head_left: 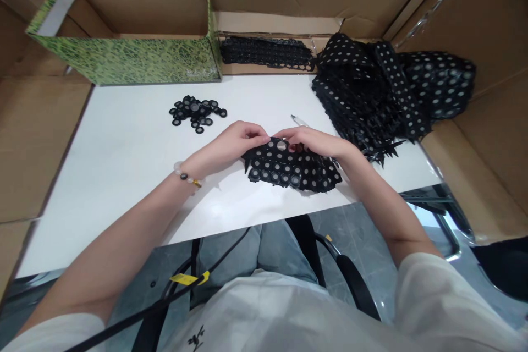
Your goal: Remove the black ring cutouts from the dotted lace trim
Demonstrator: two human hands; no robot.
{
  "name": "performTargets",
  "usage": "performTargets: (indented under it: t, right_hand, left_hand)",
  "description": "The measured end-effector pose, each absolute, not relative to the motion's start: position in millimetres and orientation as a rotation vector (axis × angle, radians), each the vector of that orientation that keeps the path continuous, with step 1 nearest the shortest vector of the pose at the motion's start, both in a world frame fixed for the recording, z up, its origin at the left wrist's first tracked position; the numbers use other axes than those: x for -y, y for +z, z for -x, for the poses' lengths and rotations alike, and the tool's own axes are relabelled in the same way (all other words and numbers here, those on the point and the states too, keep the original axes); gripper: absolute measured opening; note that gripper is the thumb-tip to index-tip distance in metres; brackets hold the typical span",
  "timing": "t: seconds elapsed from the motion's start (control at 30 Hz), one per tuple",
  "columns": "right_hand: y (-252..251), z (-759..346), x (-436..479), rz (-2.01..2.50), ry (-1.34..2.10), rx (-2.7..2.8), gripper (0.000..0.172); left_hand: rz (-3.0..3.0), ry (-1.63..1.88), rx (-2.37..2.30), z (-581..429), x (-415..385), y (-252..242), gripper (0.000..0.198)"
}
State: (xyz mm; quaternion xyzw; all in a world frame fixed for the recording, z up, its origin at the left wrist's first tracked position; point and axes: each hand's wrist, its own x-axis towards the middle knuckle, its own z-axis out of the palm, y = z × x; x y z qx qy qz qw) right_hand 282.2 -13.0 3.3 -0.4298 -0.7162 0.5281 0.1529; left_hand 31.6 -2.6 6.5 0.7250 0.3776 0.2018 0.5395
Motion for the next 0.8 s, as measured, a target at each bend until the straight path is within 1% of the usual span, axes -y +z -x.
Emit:
performTargets:
  t: [0.07,0.13,0.2,0.27,0.33,0.43,0.5,0.67,0.8]
  right_hand:
    - [4,-279,15,1.181,1.518,2.075,0.024]
    - [1,-275,15,1.15,1.447,2.104,0.028]
    - [-3,-272,15,1.148,1.374,2.114,0.036]
    - [-7,-271,14,1.157,1.348,2.082,0.038]
    - [-10,-270,12,1.164,1.328,2.051,0.038]
    - [-10,-270,12,1.127,1.294,2.068,0.041]
    - [-10,-270,12,1.075,1.285,2.118,0.039]
    - [-8,-269,15,1.018,1.284,2.182,0.04]
    - [-4,-269,16,1.051,1.351,2.141,0.041]
  left_hand:
    - [-1.755,0.481,-0.889,-34,5,6,0.031]
    - [-1.828,0.496,-0.909,-36,5,4,0.031]
    - [-1.989,0.589,-0.976,-36,3,0,0.026]
    - [-2.22,0.744,-1.065,-35,2,-2,0.018]
    - [-2.444,0.814,-1.09,-34,3,-2,0.017]
    - [-2.629,0.658,-0.999,-35,6,-1,0.033]
    - [-2.623,0.554,-0.98,-36,8,-1,0.039]
    - [-2.538,0.452,-0.909,-38,8,-3,0.039]
    - [-2.501,0.484,-0.866,-35,4,0,0.036]
